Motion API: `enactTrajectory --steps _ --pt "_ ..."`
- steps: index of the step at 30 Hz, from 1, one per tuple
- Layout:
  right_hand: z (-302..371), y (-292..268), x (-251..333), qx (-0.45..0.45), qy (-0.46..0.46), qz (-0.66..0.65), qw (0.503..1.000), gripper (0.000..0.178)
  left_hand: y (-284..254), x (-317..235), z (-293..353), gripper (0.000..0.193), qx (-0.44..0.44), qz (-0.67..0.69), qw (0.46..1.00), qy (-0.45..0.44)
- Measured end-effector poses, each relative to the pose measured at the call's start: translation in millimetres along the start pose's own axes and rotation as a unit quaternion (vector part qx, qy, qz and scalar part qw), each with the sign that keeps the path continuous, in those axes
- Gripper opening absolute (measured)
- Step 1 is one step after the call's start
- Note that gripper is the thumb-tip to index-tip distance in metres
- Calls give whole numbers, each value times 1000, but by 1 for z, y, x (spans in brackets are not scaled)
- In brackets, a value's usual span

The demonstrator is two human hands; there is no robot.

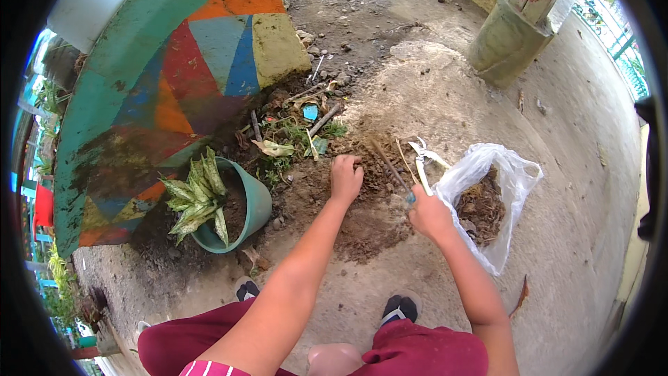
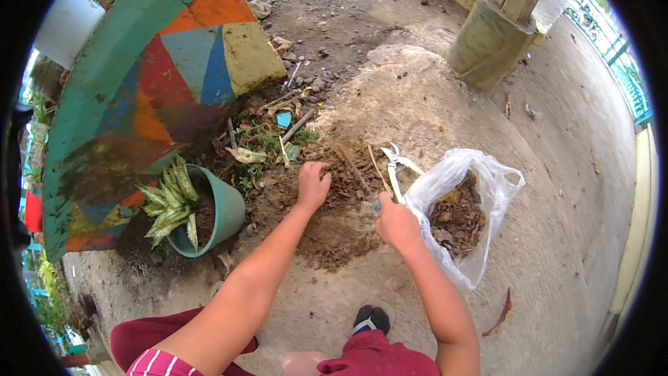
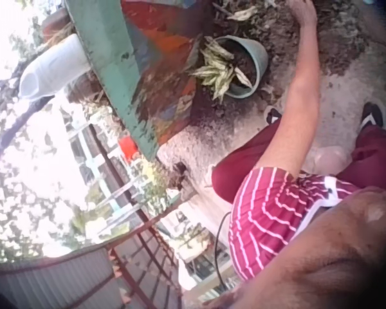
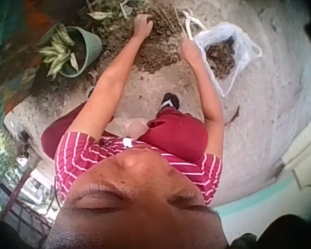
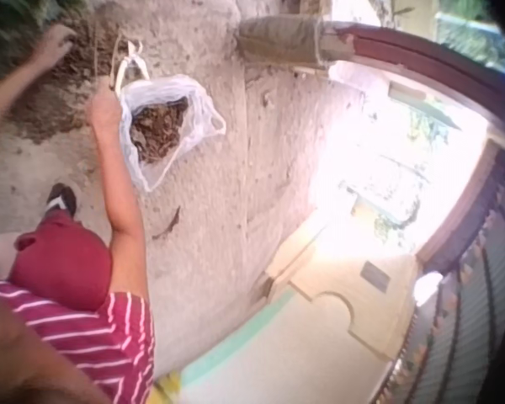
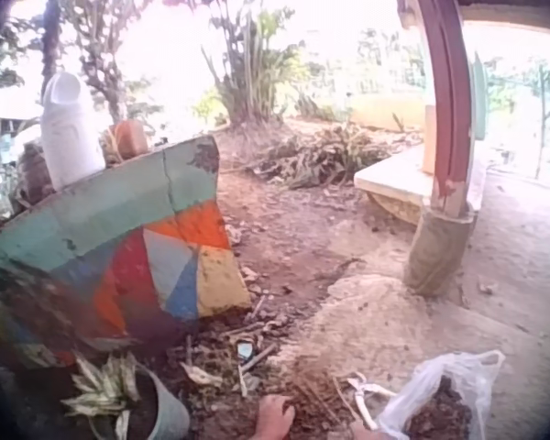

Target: The person loosens soil with a small hand tool, then transfers soil into a white plastic bag. They also remove a dried leaf from a potted plant and place it aside.

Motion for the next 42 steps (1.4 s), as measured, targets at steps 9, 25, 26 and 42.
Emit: enactTrajectory --steps 9,25,26,42 --pt "-26 24 -27 -131 -4 41 991 36 61 -51 11 57 187 -45 980 59" --pt "-32 -106 -166 -369 15 -16 929 16 33 -95 33 26 68 -56 993 73" --pt "-36 -107 -168 -396 -11 -22 918 20 35 -104 33 26 67 -44 993 89" --pt "-26 -89 -190 -162 293 -57 940 58 20 -108 28 24 20 -6 994 110"
Point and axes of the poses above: each hand's wrist, its own z-axis away from the middle knuckle, its own y-axis out of the palm, x = y × z, the point moved 10 cm from there along -z, towards the middle knuckle, and after that the axes turned 10 degrees about y, right-handed, at the moved point
